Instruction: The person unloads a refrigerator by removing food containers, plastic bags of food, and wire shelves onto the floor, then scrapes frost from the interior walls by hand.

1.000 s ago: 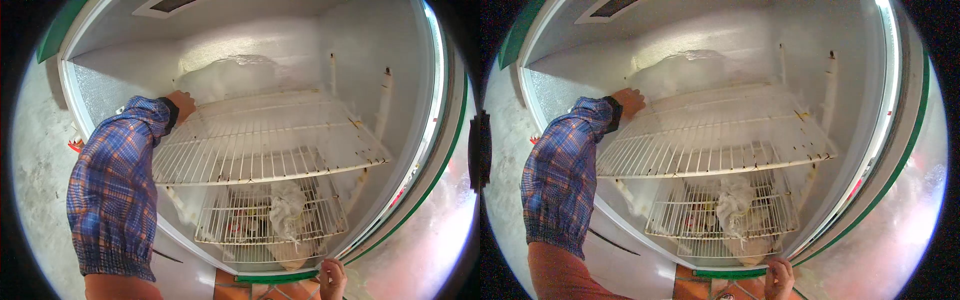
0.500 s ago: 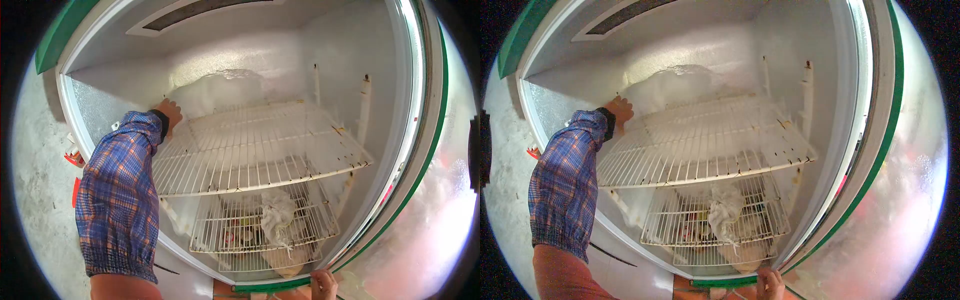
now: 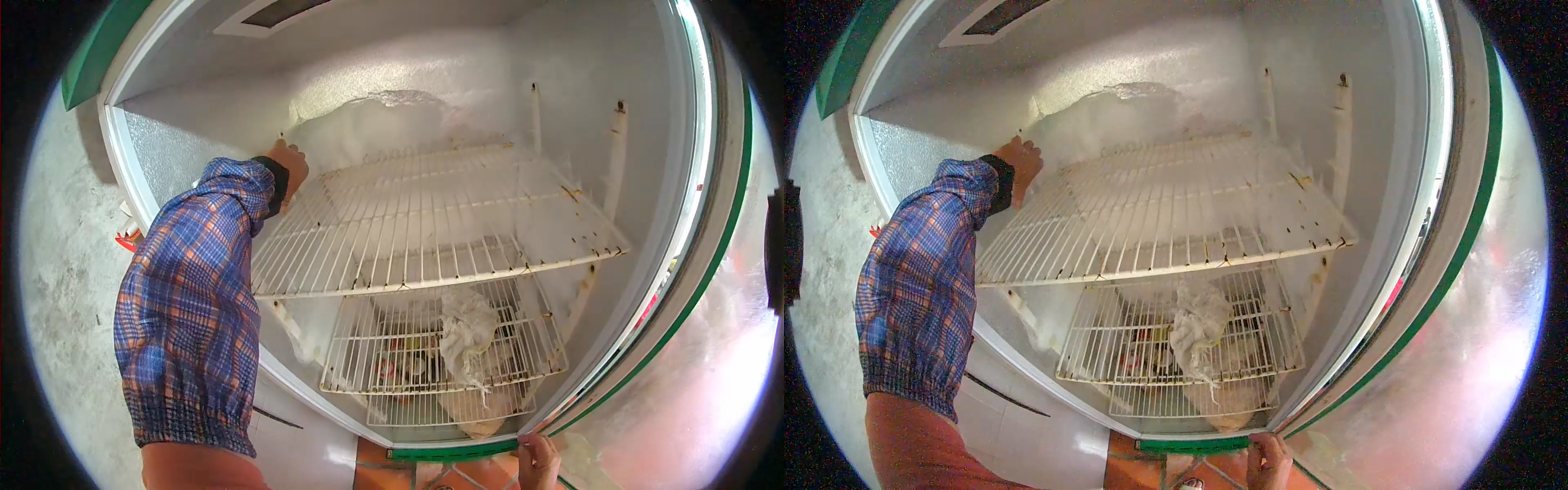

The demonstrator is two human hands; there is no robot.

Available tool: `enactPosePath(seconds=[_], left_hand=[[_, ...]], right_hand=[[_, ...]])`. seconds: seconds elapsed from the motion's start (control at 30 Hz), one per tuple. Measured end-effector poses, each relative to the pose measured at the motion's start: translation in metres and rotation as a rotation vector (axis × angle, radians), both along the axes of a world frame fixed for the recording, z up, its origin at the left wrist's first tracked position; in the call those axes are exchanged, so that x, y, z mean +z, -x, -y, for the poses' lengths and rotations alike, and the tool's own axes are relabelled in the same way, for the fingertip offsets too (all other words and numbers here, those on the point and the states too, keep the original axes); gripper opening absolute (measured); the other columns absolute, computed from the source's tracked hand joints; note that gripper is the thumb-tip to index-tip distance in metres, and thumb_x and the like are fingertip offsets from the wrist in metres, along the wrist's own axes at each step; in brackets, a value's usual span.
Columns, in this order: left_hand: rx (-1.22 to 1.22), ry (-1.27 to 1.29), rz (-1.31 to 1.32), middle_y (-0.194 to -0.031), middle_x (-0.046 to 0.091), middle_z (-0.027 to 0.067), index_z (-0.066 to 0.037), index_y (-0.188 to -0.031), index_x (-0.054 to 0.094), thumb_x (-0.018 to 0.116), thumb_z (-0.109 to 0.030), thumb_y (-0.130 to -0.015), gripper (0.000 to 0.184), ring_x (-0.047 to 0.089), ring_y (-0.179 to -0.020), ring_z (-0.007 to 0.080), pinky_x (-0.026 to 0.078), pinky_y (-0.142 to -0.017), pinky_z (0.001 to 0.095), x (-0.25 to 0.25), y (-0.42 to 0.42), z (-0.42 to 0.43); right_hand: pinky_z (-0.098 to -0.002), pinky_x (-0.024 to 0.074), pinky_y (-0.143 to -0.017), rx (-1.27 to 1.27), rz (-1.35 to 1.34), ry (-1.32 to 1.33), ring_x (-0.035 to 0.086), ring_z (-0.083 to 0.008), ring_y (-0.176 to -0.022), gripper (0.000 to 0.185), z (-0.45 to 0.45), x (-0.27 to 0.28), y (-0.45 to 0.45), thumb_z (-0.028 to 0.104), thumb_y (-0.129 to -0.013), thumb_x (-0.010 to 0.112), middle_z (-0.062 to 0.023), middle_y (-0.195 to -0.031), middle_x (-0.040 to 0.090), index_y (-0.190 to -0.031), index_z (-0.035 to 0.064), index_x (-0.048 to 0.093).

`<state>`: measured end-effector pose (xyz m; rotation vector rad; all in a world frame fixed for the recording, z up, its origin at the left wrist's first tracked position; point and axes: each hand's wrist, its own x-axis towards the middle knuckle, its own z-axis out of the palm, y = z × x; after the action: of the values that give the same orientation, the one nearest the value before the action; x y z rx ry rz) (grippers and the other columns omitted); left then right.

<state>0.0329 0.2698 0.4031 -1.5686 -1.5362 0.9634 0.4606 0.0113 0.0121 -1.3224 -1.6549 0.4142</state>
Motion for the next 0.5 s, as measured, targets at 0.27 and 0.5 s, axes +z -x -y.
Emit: enactPosePath(seconds=[0.27, 0.5], left_hand=[[0.040, 0.070, -0.064, -0.111, 0.059, 0.0086, -0.011, -0.101, 0.066, 0.085, -0.035, -0.048, 0.061, 0.052, -0.110, 0.0287, 0.045, -0.090, 0.0426, 0.007, 0.008, -0.014], [-0.152, 0.017, -0.166, -0.099, 0.069, 0.0068, -0.014, -0.089, 0.072, 0.078, -0.023, -0.061, 0.029, 0.062, -0.103, 0.0280, 0.054, -0.078, 0.0388, 0.005, 0.019, -0.014]], right_hand=[[-0.0404, 0.0492, -0.071, 0.029, -0.040, 0.137, 0.062, -0.0363, -0.084, 0.014, 0.007, -0.007, -0.002, 0.006, -0.087, 0.059, -0.0204, -0.091, 0.063, -0.098, -0.0001, 0.063], [-0.0403, 0.0504, -0.073, 0.025, 0.015, 0.152, 0.063, -0.0352, -0.088, 0.015, 0.001, -0.006, -0.002, 0.006, -0.088, 0.059, -0.0184, -0.094, 0.065, -0.100, -0.0009, 0.063]])
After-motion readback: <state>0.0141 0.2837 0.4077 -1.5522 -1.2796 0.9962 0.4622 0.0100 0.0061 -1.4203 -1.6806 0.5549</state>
